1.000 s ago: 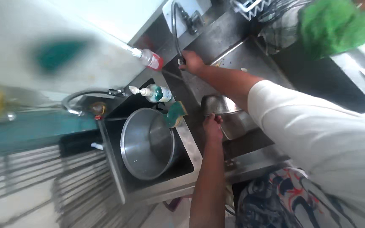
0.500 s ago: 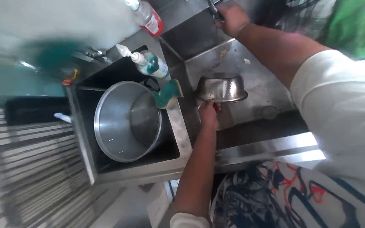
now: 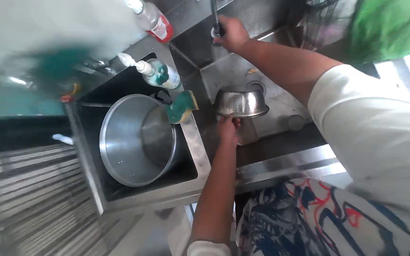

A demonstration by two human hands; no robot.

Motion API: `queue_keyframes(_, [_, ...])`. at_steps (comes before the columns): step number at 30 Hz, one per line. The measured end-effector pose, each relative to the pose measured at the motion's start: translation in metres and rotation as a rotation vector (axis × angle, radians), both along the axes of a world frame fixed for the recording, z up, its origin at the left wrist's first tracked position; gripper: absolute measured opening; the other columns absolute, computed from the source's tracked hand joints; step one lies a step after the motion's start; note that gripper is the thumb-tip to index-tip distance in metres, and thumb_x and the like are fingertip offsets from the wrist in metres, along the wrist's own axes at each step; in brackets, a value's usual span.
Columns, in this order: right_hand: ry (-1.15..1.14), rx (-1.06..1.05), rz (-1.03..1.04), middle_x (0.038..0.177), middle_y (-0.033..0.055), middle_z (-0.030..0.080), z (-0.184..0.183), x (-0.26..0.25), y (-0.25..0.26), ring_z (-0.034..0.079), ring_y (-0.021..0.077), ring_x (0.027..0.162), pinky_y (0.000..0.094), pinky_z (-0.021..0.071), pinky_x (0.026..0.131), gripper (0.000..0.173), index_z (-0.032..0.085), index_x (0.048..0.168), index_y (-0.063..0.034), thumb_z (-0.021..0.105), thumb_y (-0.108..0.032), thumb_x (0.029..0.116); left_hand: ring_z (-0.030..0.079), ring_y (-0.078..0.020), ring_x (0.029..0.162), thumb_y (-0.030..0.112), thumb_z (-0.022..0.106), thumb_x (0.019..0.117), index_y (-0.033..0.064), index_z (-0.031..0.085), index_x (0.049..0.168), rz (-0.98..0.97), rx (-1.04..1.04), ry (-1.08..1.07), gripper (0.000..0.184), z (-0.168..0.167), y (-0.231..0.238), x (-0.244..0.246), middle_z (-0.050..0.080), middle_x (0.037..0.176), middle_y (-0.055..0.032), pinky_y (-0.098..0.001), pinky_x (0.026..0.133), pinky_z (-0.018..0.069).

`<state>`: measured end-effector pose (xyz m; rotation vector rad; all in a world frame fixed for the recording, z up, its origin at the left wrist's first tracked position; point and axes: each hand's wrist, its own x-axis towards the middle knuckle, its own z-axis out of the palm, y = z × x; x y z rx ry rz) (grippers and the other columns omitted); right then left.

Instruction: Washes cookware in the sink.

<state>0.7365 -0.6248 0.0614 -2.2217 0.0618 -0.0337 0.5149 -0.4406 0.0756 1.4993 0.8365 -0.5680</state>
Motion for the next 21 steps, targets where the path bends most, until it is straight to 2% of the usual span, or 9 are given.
queue_keyframes(2, [0.017, -0.029, 0.014, 0.121, 0.0203, 0.069, 0.0, 0.001, -0.005, 0.067, 0.0375, 0.114, 0.0566, 0.0511, 0.103, 0.05, 0.059, 0.136, -0.0031, 0.078, -0.018, 0.0914, 0.059, -0.0142, 0.072, 0.013, 0.043, 0.1105, -0.0049, 0.055, 0.12, -0.003, -0.002, -0.003, 0.023, -0.001, 0.003, -0.005, 0.058, 0.092, -0.0111, -0.0269, 0.068, 0.0535])
queue_keyframes(6, [0.055, -0.189, 0.018, 0.129, 0.0229, 0.066, -0.007, 0.003, -0.046, 0.063, 0.0424, 0.122, 0.0604, 0.0476, 0.107, 0.046, 0.058, 0.137, -0.0045, 0.073, -0.016, 0.0943, 0.059, -0.0131, 0.067, 0.01, 0.044, 0.1099, -0.0053, 0.056, 0.114, 0.009, 0.016, 0.015, 0.02, 0.0, 0.005, -0.01, 0.059, 0.086, -0.0097, -0.0258, 0.065, 0.0541])
queue_keyframes(10, [0.095, -0.284, 0.09, 0.126, 0.0225, 0.067, 0.002, -0.006, -0.072, 0.063, 0.0433, 0.121, 0.0644, 0.0467, 0.105, 0.048, 0.059, 0.136, -0.0075, 0.074, -0.019, 0.0925, 0.06, -0.0141, 0.07, 0.012, 0.045, 0.1101, -0.0041, 0.056, 0.114, 0.001, 0.017, 0.026, 0.02, -0.002, 0.009, -0.015, 0.059, 0.089, -0.0103, -0.0265, 0.066, 0.054])
queue_keyframes(14, [0.106, -0.249, 0.105, 0.121, 0.0213, 0.069, 0.016, -0.023, -0.07, 0.065, 0.0412, 0.116, 0.063, 0.0481, 0.103, 0.045, 0.062, 0.131, -0.0069, 0.077, -0.018, 0.0905, 0.06, -0.0143, 0.07, 0.011, 0.045, 0.1095, -0.0036, 0.057, 0.113, -0.014, 0.025, 0.023, 0.019, 0.0, 0.012, -0.016, 0.059, 0.09, -0.0105, -0.0267, 0.067, 0.0544])
queue_keyframes(21, [0.134, -0.162, 0.051, 0.122, 0.0222, 0.068, 0.018, -0.024, -0.046, 0.065, 0.0408, 0.117, 0.0616, 0.0492, 0.103, 0.046, 0.061, 0.132, -0.0046, 0.076, -0.013, 0.0898, 0.06, -0.0143, 0.069, 0.011, 0.045, 0.1096, -0.0042, 0.057, 0.113, -0.036, 0.052, 0.004, 0.02, 0.008, 0.017, -0.021, 0.059, 0.087, -0.0101, -0.0267, 0.066, 0.0543])
